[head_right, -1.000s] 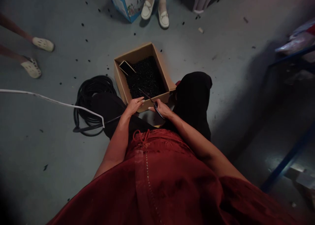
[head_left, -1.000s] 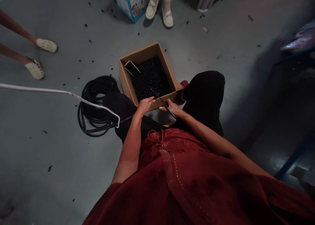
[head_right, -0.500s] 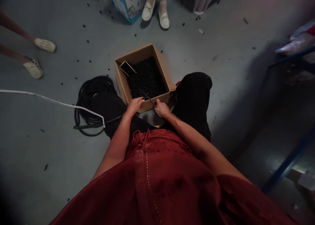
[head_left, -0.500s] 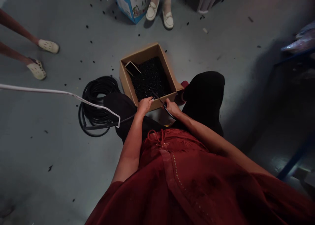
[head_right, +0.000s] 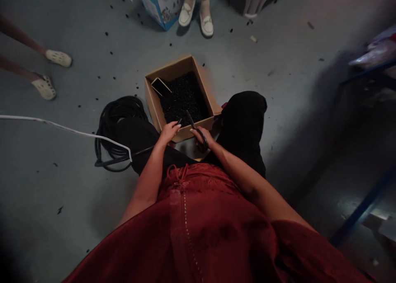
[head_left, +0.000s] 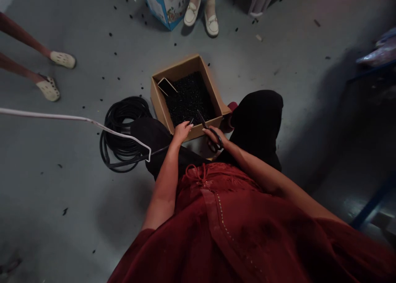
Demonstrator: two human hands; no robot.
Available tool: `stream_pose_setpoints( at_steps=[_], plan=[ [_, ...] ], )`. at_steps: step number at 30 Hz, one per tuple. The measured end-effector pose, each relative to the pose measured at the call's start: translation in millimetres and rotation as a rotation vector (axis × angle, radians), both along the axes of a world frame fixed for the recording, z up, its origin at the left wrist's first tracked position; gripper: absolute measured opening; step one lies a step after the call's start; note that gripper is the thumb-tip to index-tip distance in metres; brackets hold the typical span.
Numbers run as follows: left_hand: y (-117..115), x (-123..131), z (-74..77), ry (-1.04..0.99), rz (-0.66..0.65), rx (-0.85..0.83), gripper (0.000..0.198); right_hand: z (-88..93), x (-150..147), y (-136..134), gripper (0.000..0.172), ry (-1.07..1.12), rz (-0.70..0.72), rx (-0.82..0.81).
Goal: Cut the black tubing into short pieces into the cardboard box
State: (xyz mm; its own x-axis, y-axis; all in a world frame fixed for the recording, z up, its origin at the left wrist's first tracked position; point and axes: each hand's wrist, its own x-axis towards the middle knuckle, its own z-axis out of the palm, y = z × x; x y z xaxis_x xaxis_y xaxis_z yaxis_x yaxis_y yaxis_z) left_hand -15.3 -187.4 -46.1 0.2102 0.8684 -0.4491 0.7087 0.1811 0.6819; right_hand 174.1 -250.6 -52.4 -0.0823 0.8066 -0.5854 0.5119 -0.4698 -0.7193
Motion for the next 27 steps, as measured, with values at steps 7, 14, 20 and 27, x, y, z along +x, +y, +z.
stream_pose_setpoints(
  at_steps=[7, 14, 20, 27],
  plan=[
    [-6.5, 5.1, 14.4, -0.181, 0.085, -0.139, 0.034, 11.0, -5.2, -4.7, 0.045, 0.822, -0.351, -0.303],
    [-20.2, 13.9, 26.7, -0.508, 0.118, -0.329, 0.039, 30.5, -11.3, -4.0, 0.05, 1.01, -0.334, -0.396],
    [-22.1, 13.8, 33.4, -0.577, 0.129, -0.324, 0.041, 35.5, -19.7, -6.1, 0.054, 0.97, -0.286, -0.41],
    [-19.2, 11.0, 33.5, -0.662, 0.256, -0.41, 0.033, 43.8, -21.3, -16.6, 0.047, 1.024, -0.309, -0.401]
  ],
)
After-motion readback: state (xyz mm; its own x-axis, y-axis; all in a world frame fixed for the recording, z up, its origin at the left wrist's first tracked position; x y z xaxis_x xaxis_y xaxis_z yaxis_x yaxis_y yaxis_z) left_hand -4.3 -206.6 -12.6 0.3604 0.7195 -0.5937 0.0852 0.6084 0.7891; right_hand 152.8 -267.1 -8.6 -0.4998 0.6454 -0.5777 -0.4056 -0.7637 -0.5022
